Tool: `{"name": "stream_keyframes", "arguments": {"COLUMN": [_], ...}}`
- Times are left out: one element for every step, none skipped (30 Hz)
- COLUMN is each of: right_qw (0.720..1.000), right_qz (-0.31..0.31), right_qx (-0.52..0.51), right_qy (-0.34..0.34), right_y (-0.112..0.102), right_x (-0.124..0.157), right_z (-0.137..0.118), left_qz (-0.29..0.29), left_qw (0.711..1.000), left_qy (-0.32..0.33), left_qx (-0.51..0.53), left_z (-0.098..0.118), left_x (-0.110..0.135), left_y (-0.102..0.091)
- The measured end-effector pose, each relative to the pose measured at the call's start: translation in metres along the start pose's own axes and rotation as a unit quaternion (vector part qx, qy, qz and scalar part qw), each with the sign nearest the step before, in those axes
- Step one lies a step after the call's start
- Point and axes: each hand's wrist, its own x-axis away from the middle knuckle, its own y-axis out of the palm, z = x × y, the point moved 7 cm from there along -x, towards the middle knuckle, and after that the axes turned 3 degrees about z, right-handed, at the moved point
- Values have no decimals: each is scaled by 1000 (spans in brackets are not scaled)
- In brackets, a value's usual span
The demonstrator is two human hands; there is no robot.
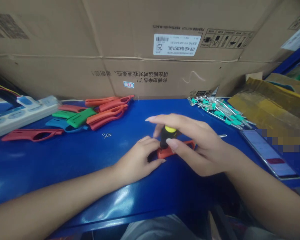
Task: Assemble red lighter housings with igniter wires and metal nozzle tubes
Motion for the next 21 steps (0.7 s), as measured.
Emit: {"name": "stream_keyframes", "arguments": {"right_qw": [1000, 1000, 998, 994, 987, 977, 964, 950, 935, 928, 920, 914, 911, 908, 906, 904, 902, 900, 898, 896, 894], "right_qz": [6, 23, 51, 88, 132, 179, 224, 266, 299, 305, 308, 304, 289, 271, 252, 232, 213, 196, 181, 169, 158], "right_qx": [-10, 2, 29, 61, 91, 115, 134, 149, 168, 189, 209, 235, 262, 282, 295, 305, 312, 317, 321, 324, 327], "right_qy": [-3, -10, -16, -15, -5, 15, 40, 67, 89, 105, 120, 128, 138, 148, 167, 188, 208, 226, 240, 252, 262], "right_y": [0, -3, -7, -13, -21, -31, -42, -54, -65, -74, -83, -90, -95, -99, -102, -104, -104, -105, -104, -104, -104], "right_x": [-1, -1, -2, -2, -2, 0, 2, 5, 9, 11, 14, 16, 18, 19, 21, 23, 25, 26, 27, 28, 29], "right_z": [-1, -2, -2, -1, 3, 9, 16, 26, 36, 47, 58, 68, 78, 88, 97, 106, 112, 117, 119, 121, 122], "left_qz": [-1, -5, -10, -16, -21, -25, -32, -38, -44, -57, -68, -78, -85, -82, -84, -85, -86, -87, -86, -87, -87], "left_qw": [1000, 1000, 1000, 1000, 999, 998, 997, 995, 991, 987, 981, 973, 965, 961, 958, 956, 952, 949, 945, 941, 937], "left_qy": [-3, -6, -10, -12, -14, -15, -19, -23, -24, -23, -26, -32, -42, -48, -51, -55, -59, -63, -67, -70, -73], "left_qx": [-3, -6, -11, -20, -33, -51, -72, -95, -122, -151, -181, -213, -245, -260, -269, -277, -287, -297, -308, -319, -331], "left_z": [0, 1, 1, 2, 3, 4, 3, 2, 0, -3, -7, -13, -19, -25, -31, -36, -41, -45, -49, -52, -54], "left_x": [1, 1, 1, 1, 1, 0, -2, -5, -8, -12, -17, -23, -28, -35, -41, -47, -53, -58, -63, -68, -72], "left_y": [0, 1, 0, -1, -3, -6, -10, -14, -18, -22, -26, -30, -34, -39, -43, -46, -48, -51, -52, -54, -55]}}
